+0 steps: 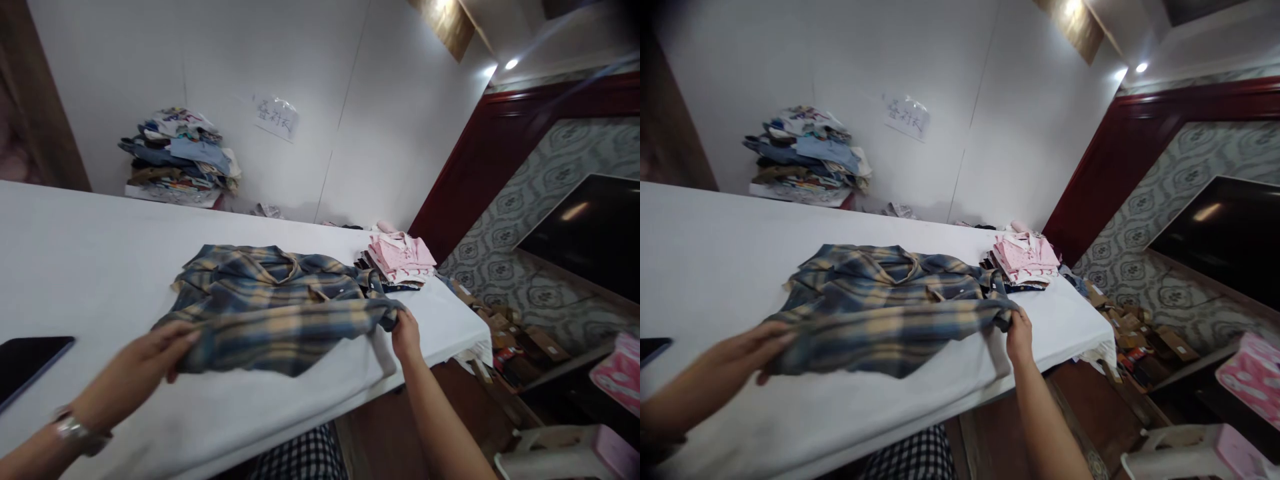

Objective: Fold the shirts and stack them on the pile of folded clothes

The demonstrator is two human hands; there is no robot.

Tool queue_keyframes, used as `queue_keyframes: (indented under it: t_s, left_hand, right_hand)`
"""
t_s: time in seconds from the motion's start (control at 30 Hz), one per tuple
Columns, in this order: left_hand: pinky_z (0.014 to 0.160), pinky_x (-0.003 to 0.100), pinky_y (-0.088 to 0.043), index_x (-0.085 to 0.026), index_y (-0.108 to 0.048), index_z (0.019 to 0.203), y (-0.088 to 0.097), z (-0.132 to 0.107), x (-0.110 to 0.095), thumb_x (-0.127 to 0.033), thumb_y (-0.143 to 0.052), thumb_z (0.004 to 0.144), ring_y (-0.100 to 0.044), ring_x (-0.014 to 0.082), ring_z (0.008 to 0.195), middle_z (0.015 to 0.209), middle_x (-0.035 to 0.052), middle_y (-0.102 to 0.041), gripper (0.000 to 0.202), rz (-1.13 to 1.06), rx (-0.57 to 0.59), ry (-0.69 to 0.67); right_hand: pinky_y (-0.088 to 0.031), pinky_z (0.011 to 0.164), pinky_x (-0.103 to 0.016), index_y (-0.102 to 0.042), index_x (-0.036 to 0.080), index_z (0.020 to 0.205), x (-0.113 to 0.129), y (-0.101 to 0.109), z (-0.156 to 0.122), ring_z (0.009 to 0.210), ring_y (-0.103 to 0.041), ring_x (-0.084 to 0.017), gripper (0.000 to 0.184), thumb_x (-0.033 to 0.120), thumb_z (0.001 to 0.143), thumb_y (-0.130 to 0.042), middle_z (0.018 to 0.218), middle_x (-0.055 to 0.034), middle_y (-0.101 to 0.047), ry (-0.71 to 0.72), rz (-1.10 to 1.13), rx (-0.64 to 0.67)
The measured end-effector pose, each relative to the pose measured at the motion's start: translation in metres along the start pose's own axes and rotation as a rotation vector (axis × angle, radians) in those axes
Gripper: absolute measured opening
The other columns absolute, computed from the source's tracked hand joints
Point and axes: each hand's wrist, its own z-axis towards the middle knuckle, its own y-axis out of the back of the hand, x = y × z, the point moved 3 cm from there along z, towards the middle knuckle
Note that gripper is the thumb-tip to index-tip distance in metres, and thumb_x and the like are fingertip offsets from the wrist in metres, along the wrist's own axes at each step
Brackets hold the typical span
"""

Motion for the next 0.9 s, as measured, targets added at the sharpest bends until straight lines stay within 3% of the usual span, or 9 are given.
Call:
queue_keyframes:
  t_s: [0.1, 0.17, 0.27, 0.43, 0.53, 0.63, 0.73, 0.8, 0.9]
  left_hand:
    - [0.057, 0.032, -0.045, -0.025, -0.057, 0.067, -0.024, 0.012, -0.019, -0.056, -0.040, 0.074, -0.057, 0.0216, 0.058, 0.057, 0.0009, -0.061, 0.035, 0.007, 0.247, -0.014]
    - [0.058, 0.033, -0.044, -0.024, -0.058, 0.066, -0.029, 0.024, -0.027, -0.050, -0.041, 0.074, -0.061, 0.0245, 0.065, 0.067, 0.0038, -0.066, 0.032, 0.148, 0.232, -0.068]
    - [0.064, 0.037, -0.045, -0.024, -0.062, 0.079, -0.030, 0.047, -0.036, -0.046, -0.037, 0.078, -0.063, 0.0276, 0.073, 0.079, 0.0069, -0.068, 0.033, 0.328, 0.136, -0.119]
    - [0.095, 0.037, -0.043, -0.020, -0.063, 0.106, -0.043, 0.093, -0.051, -0.036, -0.041, 0.079, -0.057, 0.0270, 0.108, 0.115, 0.0107, -0.063, 0.039, 0.404, 0.075, -0.337]
    - [0.098, 0.042, -0.039, -0.018, -0.062, 0.113, -0.056, 0.114, -0.047, -0.033, -0.047, 0.076, -0.052, 0.0306, 0.115, 0.124, 0.0143, -0.059, 0.043, 0.495, 0.090, -0.310]
    - [0.090, 0.047, -0.042, -0.017, -0.064, 0.107, -0.056, 0.121, -0.040, -0.035, -0.050, 0.075, -0.056, 0.0360, 0.107, 0.116, 0.0184, -0.062, 0.040, 0.579, 0.100, -0.208]
    - [0.082, 0.042, -0.044, -0.019, -0.066, 0.082, -0.044, 0.109, -0.037, -0.030, -0.043, 0.079, -0.063, 0.0305, 0.087, 0.090, 0.0126, -0.069, 0.026, 0.590, 0.142, -0.226]
    - [0.073, 0.036, -0.043, -0.021, -0.062, 0.071, -0.031, 0.095, -0.032, -0.028, -0.038, 0.081, -0.062, 0.0254, 0.075, 0.077, 0.0072, -0.068, 0.027, 0.574, 0.184, -0.239]
    - [0.062, 0.031, -0.039, -0.023, -0.059, 0.070, -0.010, 0.080, -0.019, -0.031, -0.039, 0.081, -0.059, 0.0216, 0.067, 0.072, 0.0023, -0.065, 0.024, 0.515, 0.215, -0.203]
  right_hand:
    - [-0.051, 0.073, -0.032, -0.064, 0.018, 0.092, -0.004, 0.010, 0.000, 0.078, -0.063, -0.021, 0.032, 0.044, 0.076, -0.054, 0.083, -0.0046, -0.070, -0.107, -0.014, 0.046]
    - [-0.050, 0.070, -0.031, -0.064, 0.017, 0.091, -0.008, 0.011, -0.003, 0.077, -0.062, -0.021, 0.033, 0.046, 0.077, -0.054, 0.081, -0.0041, -0.070, -0.129, -0.100, 0.113]
    - [-0.050, 0.070, -0.029, -0.066, 0.017, 0.087, -0.010, 0.004, -0.007, 0.077, -0.061, -0.021, 0.032, 0.045, 0.076, -0.055, 0.079, -0.0032, -0.069, -0.056, -0.249, 0.266]
    - [-0.048, 0.081, -0.032, -0.070, 0.020, 0.092, 0.009, -0.027, -0.007, 0.088, -0.061, -0.022, 0.029, 0.039, 0.082, -0.050, 0.089, -0.0034, -0.069, 0.229, -0.458, 0.437]
    - [-0.043, 0.096, -0.037, -0.069, 0.023, 0.102, 0.020, -0.051, -0.006, 0.105, -0.057, -0.023, 0.029, 0.030, 0.083, -0.049, 0.108, -0.0065, -0.065, 0.409, -0.517, 0.499]
    - [-0.038, 0.102, -0.043, -0.067, 0.024, 0.111, 0.019, -0.071, -0.010, 0.111, -0.055, -0.024, 0.035, 0.023, 0.079, -0.053, 0.116, -0.0080, -0.063, 0.457, -0.590, 0.652]
    - [-0.044, 0.093, -0.044, -0.070, 0.024, 0.105, 0.012, -0.078, -0.018, 0.095, -0.062, -0.024, 0.031, 0.022, 0.079, -0.053, 0.098, -0.0077, -0.070, 0.410, -0.607, 0.785]
    - [-0.048, 0.088, -0.041, -0.072, 0.023, 0.098, 0.009, -0.074, -0.024, 0.090, -0.064, -0.023, 0.027, 0.025, 0.082, -0.051, 0.094, -0.0070, -0.072, 0.317, -0.529, 0.813]
    - [-0.049, 0.089, -0.039, -0.072, 0.021, 0.099, 0.007, -0.067, -0.027, 0.096, -0.065, -0.024, 0.028, 0.026, 0.080, -0.053, 0.102, -0.0058, -0.071, 0.100, -0.395, 0.894]
